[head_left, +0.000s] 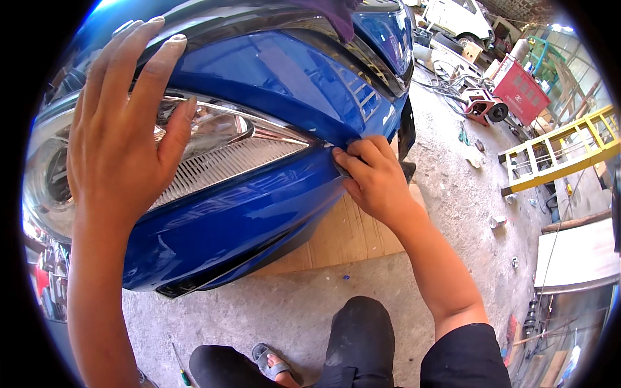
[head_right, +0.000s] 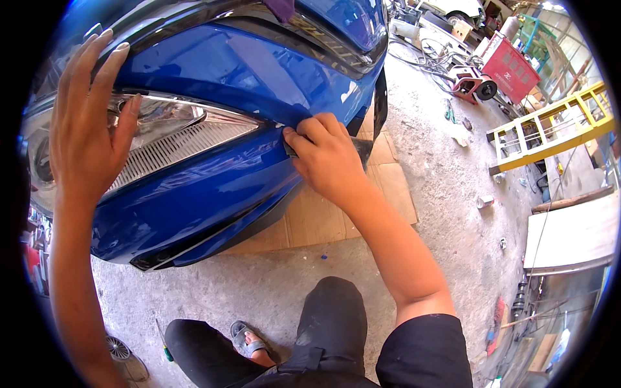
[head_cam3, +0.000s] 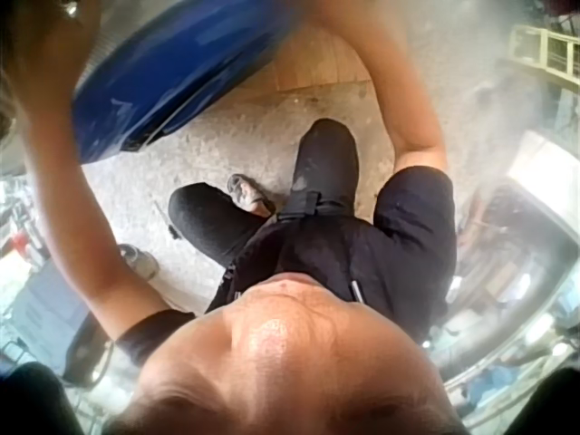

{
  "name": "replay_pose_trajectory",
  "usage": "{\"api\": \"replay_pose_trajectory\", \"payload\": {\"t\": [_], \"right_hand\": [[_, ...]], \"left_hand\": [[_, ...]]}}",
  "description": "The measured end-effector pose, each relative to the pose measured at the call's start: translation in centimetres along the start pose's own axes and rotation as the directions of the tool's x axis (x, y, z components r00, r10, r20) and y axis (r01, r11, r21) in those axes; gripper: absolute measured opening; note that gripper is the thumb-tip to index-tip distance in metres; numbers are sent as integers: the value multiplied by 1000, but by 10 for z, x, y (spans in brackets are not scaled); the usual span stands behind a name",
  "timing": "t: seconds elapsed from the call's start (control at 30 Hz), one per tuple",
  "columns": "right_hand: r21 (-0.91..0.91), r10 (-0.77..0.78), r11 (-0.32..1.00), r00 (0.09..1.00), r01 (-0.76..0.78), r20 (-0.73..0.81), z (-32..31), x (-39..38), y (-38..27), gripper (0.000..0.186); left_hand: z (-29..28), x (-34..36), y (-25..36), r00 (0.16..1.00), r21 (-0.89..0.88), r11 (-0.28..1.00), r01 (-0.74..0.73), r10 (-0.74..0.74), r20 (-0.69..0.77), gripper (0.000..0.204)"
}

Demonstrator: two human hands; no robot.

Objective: The person sands the surface of a blue car bumper with a sanding block and wipes it with a purple cloth.

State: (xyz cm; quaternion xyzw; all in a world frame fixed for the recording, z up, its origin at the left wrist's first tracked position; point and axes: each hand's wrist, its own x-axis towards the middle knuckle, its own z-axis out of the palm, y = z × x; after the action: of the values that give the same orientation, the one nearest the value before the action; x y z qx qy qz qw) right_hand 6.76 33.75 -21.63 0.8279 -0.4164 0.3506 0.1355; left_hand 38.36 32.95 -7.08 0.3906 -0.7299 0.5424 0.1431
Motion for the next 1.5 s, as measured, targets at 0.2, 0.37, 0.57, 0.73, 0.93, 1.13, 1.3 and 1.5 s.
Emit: {"api": "replay_pose_trajectory", "payload": {"t": [0.2,0.37,0.57,0.73,0.93,1.13,1.3,1.5], "right_hand": [[7,-56,998,998,56,-2,6,11,-12,48],[-99,-59,994,993,49,-98,11,-2,-2,48],[-87,-32,996,998,27,-61,4,3,-4,49],[-40,-81,996,992,78,-96,10,7,-13,35],[-82,-12,997,998,7,-61,6,4,-7,42],[-63,-23,998,998,19,-59,7,7,-8,42],[-52,-46,998,998,43,-49,8,12,-12,43],[-70,20,997,999,-23,-43,2,-1,-7,43]], "left_hand": [[0,-3,2,1000,12,1000,5,-5,4,49],[-4,2,6,999,-42,998,39,-39,1,49],[-4,1,6,999,-64,997,51,-51,-6,49],[-6,1,6,998,-59,997,55,-54,19,49],[-7,4,8,999,-76,996,54,-55,-5,49],[-3,1,5,997,-102,994,50,-55,-50,49],[-4,1,9,997,-96,993,70,-72,-15,49],[-7,4,11,998,-102,993,64,-66,-12,48]]}}
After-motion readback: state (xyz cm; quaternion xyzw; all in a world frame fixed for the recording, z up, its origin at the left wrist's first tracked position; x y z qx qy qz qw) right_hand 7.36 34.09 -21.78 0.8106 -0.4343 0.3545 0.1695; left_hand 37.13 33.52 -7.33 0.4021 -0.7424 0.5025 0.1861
